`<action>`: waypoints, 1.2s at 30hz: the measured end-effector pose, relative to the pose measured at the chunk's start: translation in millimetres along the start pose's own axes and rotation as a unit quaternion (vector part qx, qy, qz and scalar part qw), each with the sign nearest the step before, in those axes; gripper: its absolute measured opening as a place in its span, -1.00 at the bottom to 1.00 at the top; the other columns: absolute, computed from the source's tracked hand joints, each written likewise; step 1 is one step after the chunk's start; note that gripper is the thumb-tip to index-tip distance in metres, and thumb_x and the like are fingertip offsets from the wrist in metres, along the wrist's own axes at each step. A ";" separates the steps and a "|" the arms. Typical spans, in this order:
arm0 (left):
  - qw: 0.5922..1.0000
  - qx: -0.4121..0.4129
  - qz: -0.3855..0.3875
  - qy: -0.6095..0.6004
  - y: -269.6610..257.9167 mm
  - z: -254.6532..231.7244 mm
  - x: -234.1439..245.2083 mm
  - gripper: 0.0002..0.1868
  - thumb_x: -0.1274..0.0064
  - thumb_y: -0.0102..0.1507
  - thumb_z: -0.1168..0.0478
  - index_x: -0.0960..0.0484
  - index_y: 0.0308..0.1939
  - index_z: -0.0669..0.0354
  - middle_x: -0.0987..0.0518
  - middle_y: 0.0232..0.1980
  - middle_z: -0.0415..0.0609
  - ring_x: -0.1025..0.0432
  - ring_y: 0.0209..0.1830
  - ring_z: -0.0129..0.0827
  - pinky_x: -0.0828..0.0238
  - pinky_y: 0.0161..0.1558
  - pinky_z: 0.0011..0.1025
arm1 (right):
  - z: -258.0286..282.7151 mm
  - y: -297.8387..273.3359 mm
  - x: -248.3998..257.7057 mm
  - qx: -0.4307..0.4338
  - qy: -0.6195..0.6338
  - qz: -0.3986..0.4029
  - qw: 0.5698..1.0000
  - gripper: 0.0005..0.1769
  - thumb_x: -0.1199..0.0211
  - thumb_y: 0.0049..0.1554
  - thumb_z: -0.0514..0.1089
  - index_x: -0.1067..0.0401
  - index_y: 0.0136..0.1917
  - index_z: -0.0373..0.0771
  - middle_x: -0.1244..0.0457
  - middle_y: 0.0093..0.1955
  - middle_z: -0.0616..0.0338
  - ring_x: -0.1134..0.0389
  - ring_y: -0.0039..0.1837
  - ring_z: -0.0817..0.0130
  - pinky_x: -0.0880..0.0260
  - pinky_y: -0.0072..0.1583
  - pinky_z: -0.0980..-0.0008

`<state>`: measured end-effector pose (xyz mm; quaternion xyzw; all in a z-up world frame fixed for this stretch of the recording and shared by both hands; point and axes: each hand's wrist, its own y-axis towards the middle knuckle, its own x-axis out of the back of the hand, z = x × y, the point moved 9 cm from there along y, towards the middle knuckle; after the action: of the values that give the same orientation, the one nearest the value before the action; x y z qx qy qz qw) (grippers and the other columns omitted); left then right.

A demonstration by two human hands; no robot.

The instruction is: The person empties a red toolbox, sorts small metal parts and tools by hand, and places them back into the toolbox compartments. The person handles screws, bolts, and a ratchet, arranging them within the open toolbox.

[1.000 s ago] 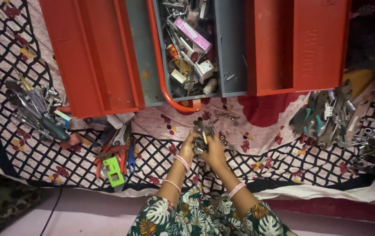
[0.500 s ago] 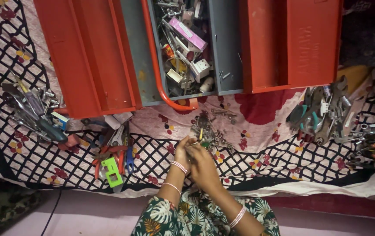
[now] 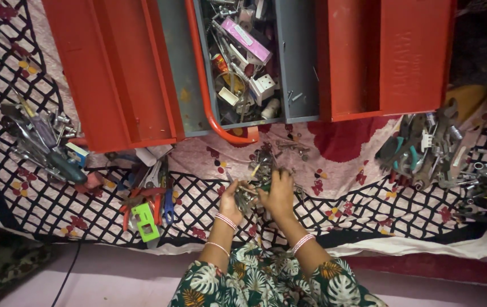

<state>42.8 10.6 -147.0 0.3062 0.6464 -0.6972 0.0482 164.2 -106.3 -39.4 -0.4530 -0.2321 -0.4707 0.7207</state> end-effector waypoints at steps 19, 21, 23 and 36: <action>1.000 -0.010 -0.023 -0.006 -20.4 -6.1 5.9 -0.59 0.02 0.34 -0.16 -0.62 -0.18 0.10 -0.69 -0.25 -0.03 -0.62 -0.21 -0.16 -0.65 -0.23 -0.14 | 36.6 -9.9 -18.6 0.036 -0.042 0.103 0.993 -0.21 -0.57 -0.31 -0.30 -0.36 0.20 -0.22 -0.15 0.26 -0.05 -0.17 0.28 -0.19 -0.37 0.20 0.03; 0.999 -0.014 -0.027 0.011 -20.8 -4.4 7.7 -0.57 0.02 0.37 -0.17 -0.63 -0.17 0.11 -0.69 -0.24 -0.01 -0.62 -0.20 -0.16 -0.65 -0.23 -0.15 | 32.0 -14.4 -24.8 0.052 -0.034 0.100 0.993 -0.16 -0.57 -0.37 -0.31 -0.35 0.20 -0.25 -0.18 0.23 -0.04 -0.19 0.24 -0.17 -0.37 0.20 0.04; 0.999 -0.010 -0.029 0.009 -22.5 -1.6 8.7 -0.60 0.02 0.36 -0.15 -0.64 -0.16 0.10 -0.69 -0.23 -0.02 -0.62 -0.20 -0.16 -0.65 -0.23 -0.15 | 24.2 -16.2 -33.2 0.062 -0.045 0.102 0.992 -0.24 -0.54 -0.33 -0.31 -0.36 0.17 -0.24 -0.22 0.20 -0.02 -0.22 0.25 -0.13 -0.39 0.21 0.08; 0.999 -0.003 -0.019 0.031 -51.7 -0.5 -14.2 -0.61 0.15 0.43 -0.10 -0.60 -0.06 0.12 -0.69 -0.19 0.00 -0.62 -0.20 -0.20 -0.67 -0.21 -0.16 | -46.4 -21.6 -43.5 -0.126 0.402 0.219 0.880 -0.69 -0.43 -0.08 -0.45 -0.52 -0.04 -0.29 -0.39 -0.09 0.07 -0.44 -0.09 0.25 -0.52 -0.06 0.34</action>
<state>30.5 14.6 -94.9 0.3149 0.6553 -0.6864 0.0155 121.2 -129.5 -85.4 -0.3509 0.2436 -0.4679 0.7737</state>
